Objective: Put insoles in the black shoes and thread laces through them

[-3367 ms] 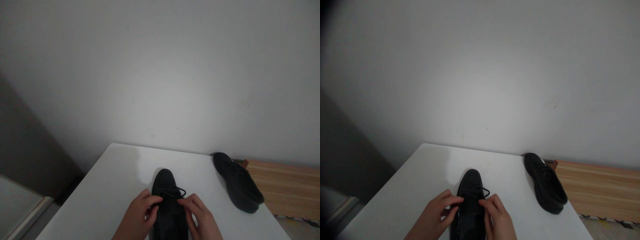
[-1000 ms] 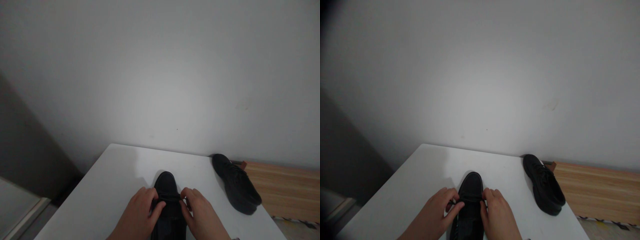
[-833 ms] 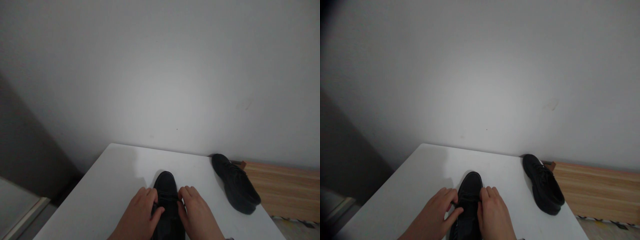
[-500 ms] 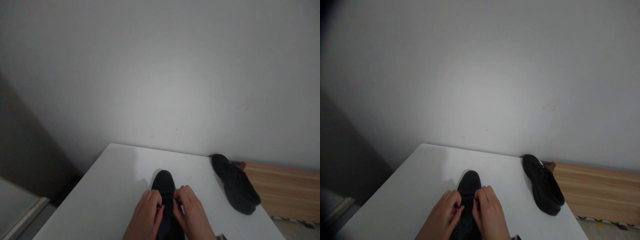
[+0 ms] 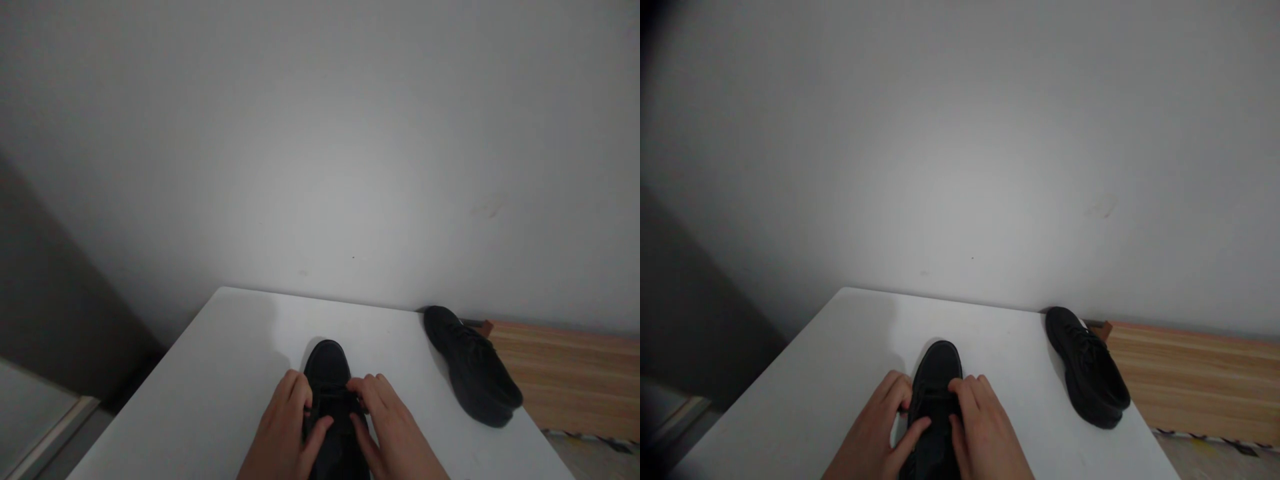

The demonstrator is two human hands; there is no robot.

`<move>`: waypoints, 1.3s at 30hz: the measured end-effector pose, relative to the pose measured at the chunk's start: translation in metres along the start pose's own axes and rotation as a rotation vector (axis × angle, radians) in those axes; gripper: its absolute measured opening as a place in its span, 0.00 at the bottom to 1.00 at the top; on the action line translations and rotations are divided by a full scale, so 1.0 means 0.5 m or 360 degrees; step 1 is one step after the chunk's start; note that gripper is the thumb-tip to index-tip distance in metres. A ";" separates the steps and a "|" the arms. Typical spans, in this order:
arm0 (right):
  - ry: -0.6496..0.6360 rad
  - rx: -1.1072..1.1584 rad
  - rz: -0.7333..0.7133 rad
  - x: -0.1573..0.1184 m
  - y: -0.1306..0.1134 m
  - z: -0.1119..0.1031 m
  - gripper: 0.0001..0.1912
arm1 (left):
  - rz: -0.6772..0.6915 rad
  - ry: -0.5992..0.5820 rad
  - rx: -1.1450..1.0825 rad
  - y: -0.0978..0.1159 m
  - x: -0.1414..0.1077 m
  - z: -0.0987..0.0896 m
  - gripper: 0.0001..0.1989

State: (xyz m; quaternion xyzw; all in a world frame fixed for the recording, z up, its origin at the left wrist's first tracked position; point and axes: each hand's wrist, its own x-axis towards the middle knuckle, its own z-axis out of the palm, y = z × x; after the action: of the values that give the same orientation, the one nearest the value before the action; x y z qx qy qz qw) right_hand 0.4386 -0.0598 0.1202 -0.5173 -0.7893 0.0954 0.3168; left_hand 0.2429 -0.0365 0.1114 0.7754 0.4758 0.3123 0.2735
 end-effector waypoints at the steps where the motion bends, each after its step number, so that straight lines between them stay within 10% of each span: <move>1: -0.0031 0.0008 0.0000 -0.001 -0.001 -0.001 0.23 | -0.0012 -0.0031 -0.0008 -0.001 -0.002 -0.001 0.06; 19: 0.0773 0.0496 0.0203 -0.027 -0.010 0.121 0.14 | -0.0144 -0.0079 -0.0477 -0.004 -0.017 -0.008 0.06; 28: 0.0438 0.0480 0.0210 -0.009 0.021 0.007 0.19 | -0.0049 -0.0107 -0.0530 0.011 0.011 -0.071 0.12; 39: 0.0464 0.0526 0.0026 0.067 -0.062 -0.106 0.17 | 0.0101 0.0010 -0.0537 0.091 0.078 -0.138 0.18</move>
State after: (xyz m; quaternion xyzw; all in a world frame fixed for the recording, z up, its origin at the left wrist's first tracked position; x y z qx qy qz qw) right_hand 0.4379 -0.0537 0.1898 -0.4730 -0.7046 0.1502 0.5073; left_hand 0.2313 -0.0103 0.1982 0.7320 0.3928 0.3988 0.3883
